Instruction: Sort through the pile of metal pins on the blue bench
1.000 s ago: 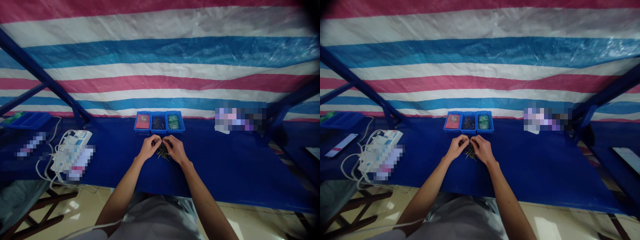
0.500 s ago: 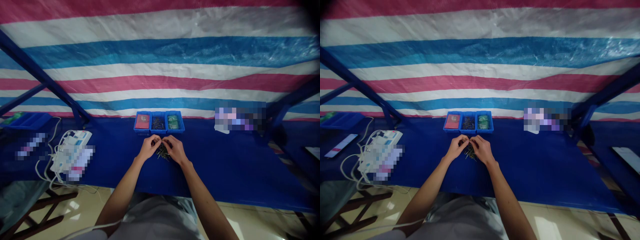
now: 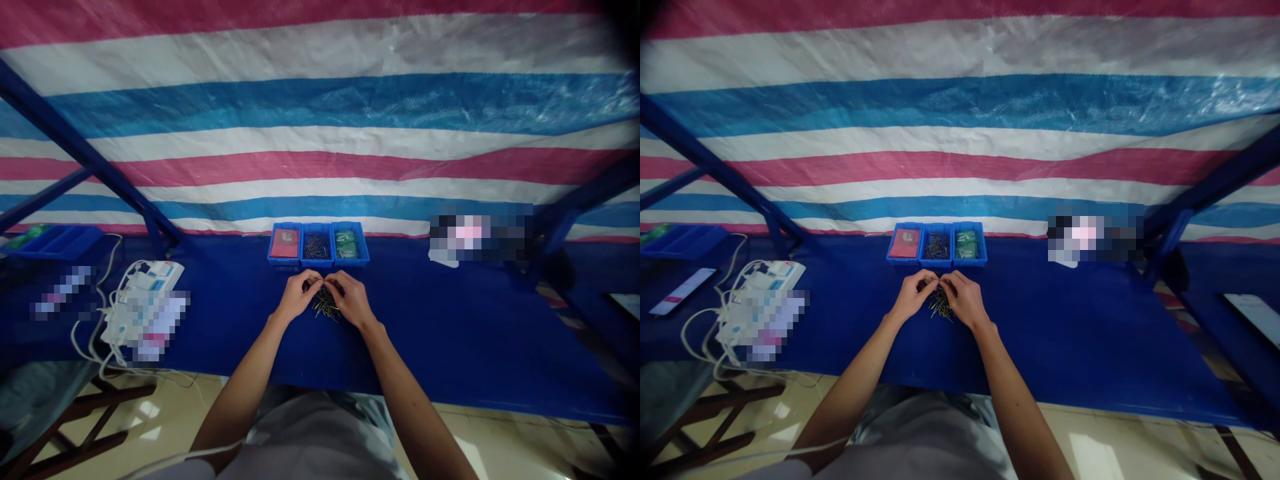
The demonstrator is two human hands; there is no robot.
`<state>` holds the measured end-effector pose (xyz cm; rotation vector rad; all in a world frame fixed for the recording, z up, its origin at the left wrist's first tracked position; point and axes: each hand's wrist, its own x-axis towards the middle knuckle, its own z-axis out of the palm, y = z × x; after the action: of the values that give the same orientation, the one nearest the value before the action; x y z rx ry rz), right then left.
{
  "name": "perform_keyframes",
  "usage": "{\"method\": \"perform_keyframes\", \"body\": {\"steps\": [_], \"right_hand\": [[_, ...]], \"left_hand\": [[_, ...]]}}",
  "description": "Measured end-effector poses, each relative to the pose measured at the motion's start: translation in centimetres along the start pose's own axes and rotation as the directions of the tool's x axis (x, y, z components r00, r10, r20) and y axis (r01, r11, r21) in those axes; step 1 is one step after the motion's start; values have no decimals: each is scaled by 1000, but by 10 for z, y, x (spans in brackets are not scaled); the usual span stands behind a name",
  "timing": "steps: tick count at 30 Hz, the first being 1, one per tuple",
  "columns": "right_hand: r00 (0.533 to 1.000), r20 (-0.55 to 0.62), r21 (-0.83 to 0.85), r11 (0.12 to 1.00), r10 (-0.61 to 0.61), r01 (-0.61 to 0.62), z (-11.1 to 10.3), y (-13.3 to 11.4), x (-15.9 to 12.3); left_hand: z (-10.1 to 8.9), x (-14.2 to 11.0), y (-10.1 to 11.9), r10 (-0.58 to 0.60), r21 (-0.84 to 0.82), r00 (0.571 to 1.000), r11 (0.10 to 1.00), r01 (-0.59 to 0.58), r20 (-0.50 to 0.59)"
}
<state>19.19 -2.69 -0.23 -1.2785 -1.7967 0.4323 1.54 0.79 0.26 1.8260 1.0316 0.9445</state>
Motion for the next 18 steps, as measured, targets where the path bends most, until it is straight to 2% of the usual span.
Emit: {"method": "perform_keyframes", "body": {"steps": [18], "right_hand": [[1000,7,-7,1000,0,0,-1,-1,1]], "left_hand": [[0,0,-1,6,9,1000,1000,-6,-4]]}}
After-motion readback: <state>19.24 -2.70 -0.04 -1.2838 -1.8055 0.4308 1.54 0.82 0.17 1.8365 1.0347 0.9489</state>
